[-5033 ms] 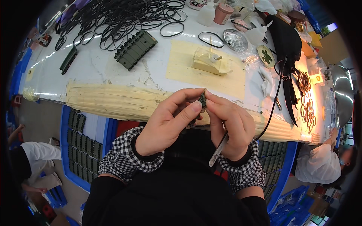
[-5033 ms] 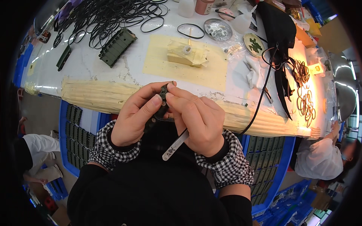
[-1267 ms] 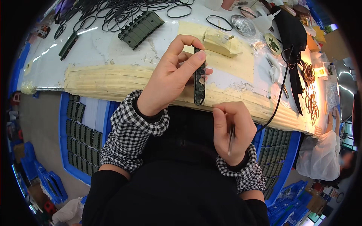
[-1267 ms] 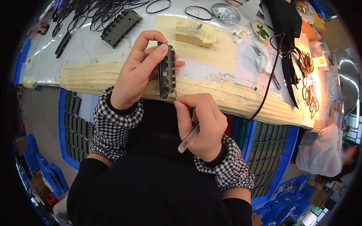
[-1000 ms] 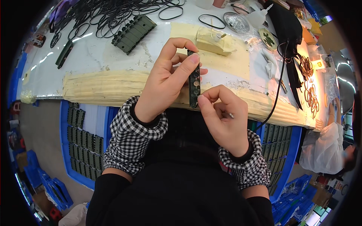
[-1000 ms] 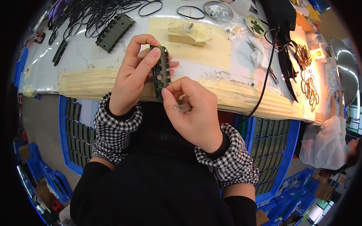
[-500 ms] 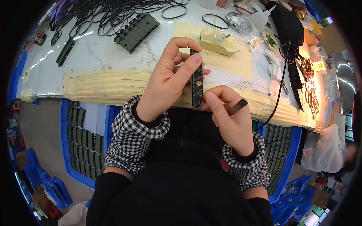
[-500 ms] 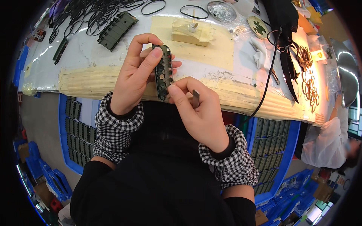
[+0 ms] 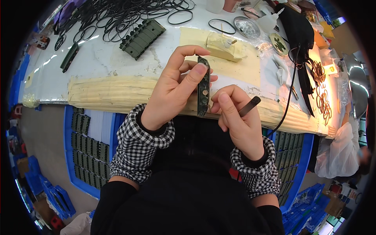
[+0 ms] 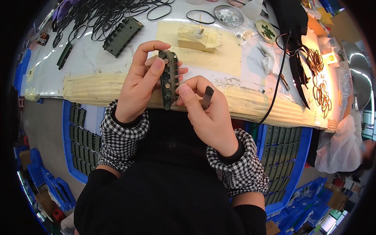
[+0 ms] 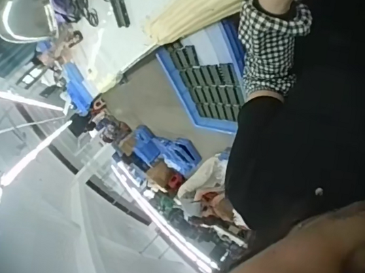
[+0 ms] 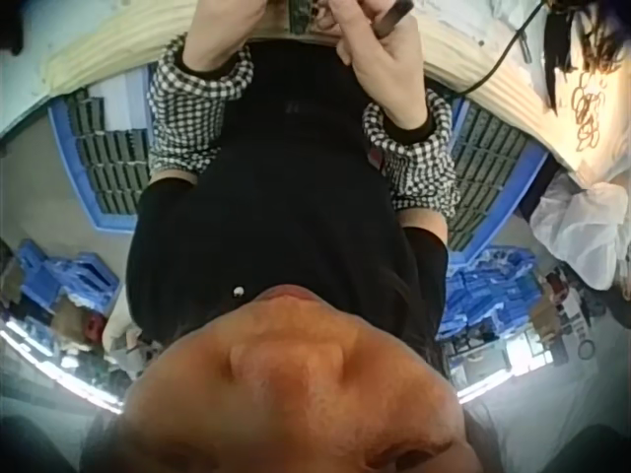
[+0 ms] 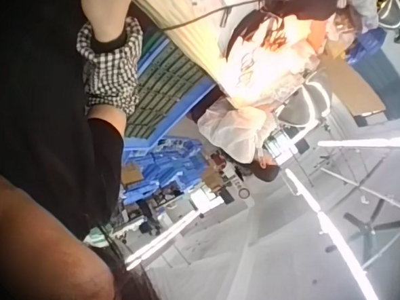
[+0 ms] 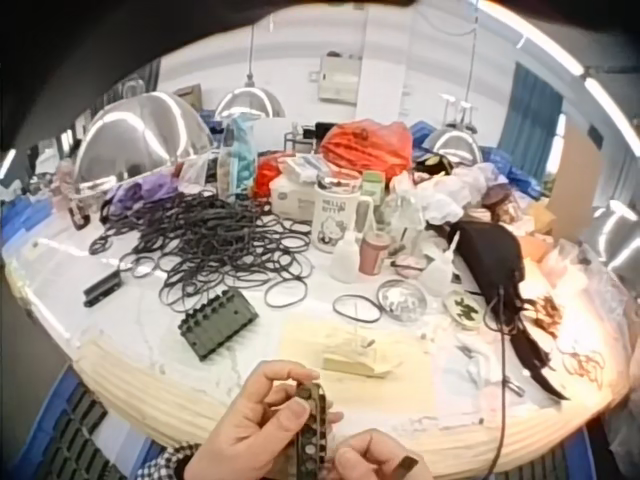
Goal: The recorder is assembling small electronic components onto a connector housing using tweezers.
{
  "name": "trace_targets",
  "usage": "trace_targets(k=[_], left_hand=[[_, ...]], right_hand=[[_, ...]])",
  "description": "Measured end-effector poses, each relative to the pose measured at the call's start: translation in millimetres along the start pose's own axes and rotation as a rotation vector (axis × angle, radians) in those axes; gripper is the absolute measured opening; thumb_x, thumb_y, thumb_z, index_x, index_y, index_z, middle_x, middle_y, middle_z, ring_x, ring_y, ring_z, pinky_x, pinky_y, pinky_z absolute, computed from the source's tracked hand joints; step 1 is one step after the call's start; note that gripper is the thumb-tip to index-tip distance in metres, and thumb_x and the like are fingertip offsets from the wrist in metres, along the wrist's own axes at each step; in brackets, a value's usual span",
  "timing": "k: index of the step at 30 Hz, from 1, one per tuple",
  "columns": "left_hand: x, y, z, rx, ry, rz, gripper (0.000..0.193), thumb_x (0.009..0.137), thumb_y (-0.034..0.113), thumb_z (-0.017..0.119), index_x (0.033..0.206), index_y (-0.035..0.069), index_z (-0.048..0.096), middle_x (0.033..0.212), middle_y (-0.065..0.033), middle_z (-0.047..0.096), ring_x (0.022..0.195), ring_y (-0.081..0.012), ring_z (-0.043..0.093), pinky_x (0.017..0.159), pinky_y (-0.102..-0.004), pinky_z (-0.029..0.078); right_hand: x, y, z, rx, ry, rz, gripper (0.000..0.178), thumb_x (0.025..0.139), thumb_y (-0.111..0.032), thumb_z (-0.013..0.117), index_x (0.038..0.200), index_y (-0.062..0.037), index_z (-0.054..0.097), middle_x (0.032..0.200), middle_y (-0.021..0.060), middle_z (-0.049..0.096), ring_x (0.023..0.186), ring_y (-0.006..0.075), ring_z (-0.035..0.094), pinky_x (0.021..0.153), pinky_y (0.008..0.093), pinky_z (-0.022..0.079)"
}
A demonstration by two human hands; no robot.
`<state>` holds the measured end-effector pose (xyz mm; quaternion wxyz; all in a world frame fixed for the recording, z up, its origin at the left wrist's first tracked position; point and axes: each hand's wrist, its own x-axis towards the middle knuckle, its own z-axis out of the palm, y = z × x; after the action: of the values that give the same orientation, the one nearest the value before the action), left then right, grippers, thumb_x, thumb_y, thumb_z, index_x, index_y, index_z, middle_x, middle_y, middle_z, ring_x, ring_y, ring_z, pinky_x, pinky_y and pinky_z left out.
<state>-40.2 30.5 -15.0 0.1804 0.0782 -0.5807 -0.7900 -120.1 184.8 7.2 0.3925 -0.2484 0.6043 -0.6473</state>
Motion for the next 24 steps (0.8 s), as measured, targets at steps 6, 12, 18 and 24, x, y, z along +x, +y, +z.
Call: trace_targets(k=[6,12,18,24], left_hand=[[-14,8,10,-0.045,-0.069,0.078,0.057,0.093,0.006,0.054,0.144,0.009,0.029,0.112,-0.0117,0.053,0.104,-0.0152,0.057,0.089,-0.0266,0.045],[-22,16,14,-0.03,-0.069,-0.038,0.058,0.092,0.003,0.055,0.143,0.004,0.027,0.119,-0.0143,0.054,0.109,-0.0171,0.055,0.092,-0.028,0.044],[-22,20,14,-0.039,-0.162,-0.123,0.048,0.094,0.006,0.052,0.137,-0.001,0.032,0.121,-0.0153,0.055,0.113,-0.0178,0.055,0.095,-0.0295,0.044],[-22,17,6,-0.211,-0.376,-0.297,0.038,0.095,0.007,0.052,0.13,-0.001,0.038,0.116,-0.0138,0.061,0.107,-0.0142,0.058,0.089,-0.0258,0.045]], right_hand=[[11,-12,0,-0.027,0.096,-0.193,0.01,0.092,-0.005,0.059,0.099,0.0018,0.058,0.083,0.0004,0.06,0.055,-0.002,0.046,0.045,0.015,0.031],[15,-15,-7,-0.095,0.087,-0.205,0.008,0.087,-0.006,0.066,0.089,0.0007,0.061,0.063,-0.005,0.057,0.047,-0.0036,0.038,0.042,0.0157,0.025],[13,-18,-9,0.047,0.079,-0.201,0.011,0.088,-0.006,0.064,0.095,0.0024,0.064,0.072,-0.001,0.06,0.059,0.0005,0.052,0.051,0.0152,0.041],[17,-38,-47,-0.1,-0.375,0.075,0.017,0.087,-0.011,0.065,0.101,-0.0004,0.064,0.075,0.0007,0.065,0.064,0.0033,0.06,0.052,0.0152,0.041]])
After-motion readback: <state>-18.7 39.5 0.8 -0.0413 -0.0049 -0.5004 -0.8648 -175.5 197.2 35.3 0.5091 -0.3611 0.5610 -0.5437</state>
